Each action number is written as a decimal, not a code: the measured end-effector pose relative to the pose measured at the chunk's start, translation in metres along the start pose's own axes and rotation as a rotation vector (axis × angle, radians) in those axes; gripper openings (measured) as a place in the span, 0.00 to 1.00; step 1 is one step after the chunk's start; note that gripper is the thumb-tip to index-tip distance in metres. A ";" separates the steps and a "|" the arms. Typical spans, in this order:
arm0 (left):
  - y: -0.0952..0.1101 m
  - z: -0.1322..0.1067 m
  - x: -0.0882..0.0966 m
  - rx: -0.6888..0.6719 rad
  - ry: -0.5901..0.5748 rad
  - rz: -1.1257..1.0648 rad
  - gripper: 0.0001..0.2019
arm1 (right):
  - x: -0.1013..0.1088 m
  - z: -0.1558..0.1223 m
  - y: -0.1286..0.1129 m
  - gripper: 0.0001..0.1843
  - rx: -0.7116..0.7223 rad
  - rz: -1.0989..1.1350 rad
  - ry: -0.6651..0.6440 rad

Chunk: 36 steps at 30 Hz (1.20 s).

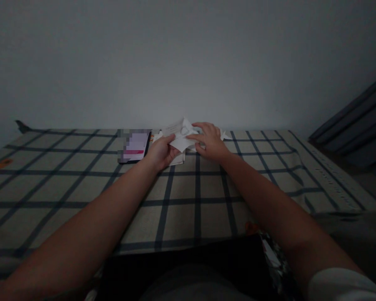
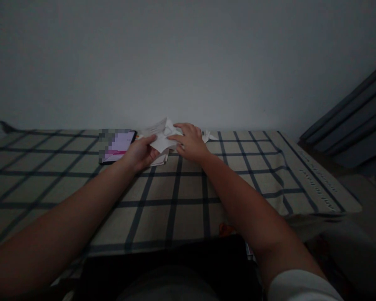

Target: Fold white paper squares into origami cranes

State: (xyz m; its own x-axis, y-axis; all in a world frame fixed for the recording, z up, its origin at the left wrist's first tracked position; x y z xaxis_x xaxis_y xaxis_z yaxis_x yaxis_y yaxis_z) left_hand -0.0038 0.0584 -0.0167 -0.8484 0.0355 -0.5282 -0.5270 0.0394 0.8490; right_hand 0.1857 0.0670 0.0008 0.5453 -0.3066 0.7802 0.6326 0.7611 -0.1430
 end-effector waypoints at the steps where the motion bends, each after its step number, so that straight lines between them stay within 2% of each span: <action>1: 0.000 0.000 0.000 -0.001 0.000 0.012 0.16 | 0.000 -0.001 -0.006 0.20 0.069 -0.026 -0.070; 3: -0.001 -0.001 -0.001 -0.006 0.007 0.022 0.15 | 0.000 -0.002 -0.016 0.22 0.157 -0.063 -0.152; 5: -0.002 -0.001 -0.002 0.004 0.009 0.008 0.14 | -0.001 -0.002 -0.021 0.24 0.191 -0.069 -0.168; 10: -0.004 -0.003 -0.003 0.050 -0.101 0.024 0.18 | -0.004 0.002 -0.014 0.16 0.153 0.003 -0.115; 14: -0.003 -0.004 -0.002 0.040 -0.115 0.026 0.18 | -0.006 0.003 -0.008 0.17 0.124 0.144 -0.051; 17: -0.003 -0.005 -0.003 0.027 -0.122 0.024 0.17 | -0.008 0.002 -0.006 0.17 0.024 0.249 -0.007; 22: -0.008 -0.007 -0.006 -0.099 -0.191 0.186 0.19 | -0.014 0.003 0.002 0.14 -0.277 0.519 0.119; 26: -0.014 -0.004 -0.003 -0.199 -0.133 0.352 0.20 | -0.023 0.003 0.008 0.16 -0.430 0.752 0.117; 29: -0.013 -0.002 0.001 -0.253 -0.068 0.479 0.18 | -0.025 0.003 0.006 0.16 -0.483 0.847 0.107; 32: -0.008 -0.003 0.004 -0.320 -0.027 0.583 0.18 | -0.022 0.004 0.001 0.16 -0.464 0.849 0.120; 36: -0.005 -0.006 0.003 -0.308 0.014 0.608 0.19 | -0.021 0.005 0.002 0.16 -0.497 0.815 0.174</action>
State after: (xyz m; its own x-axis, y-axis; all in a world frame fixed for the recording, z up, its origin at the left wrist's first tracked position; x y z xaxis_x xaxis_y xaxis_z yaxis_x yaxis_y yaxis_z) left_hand -0.0041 0.0520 -0.0228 -0.9978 -0.0513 0.0425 0.0549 -0.2702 0.9612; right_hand 0.1725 0.0784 -0.0129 0.9677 0.0975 0.2325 0.1630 0.4614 -0.8721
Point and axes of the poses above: each hand's wrist, its own z-axis towards the middle knuckle, its own x-axis out of the back of the hand, y = z × x, the point moved 2 cm from there along z, towards the middle knuckle
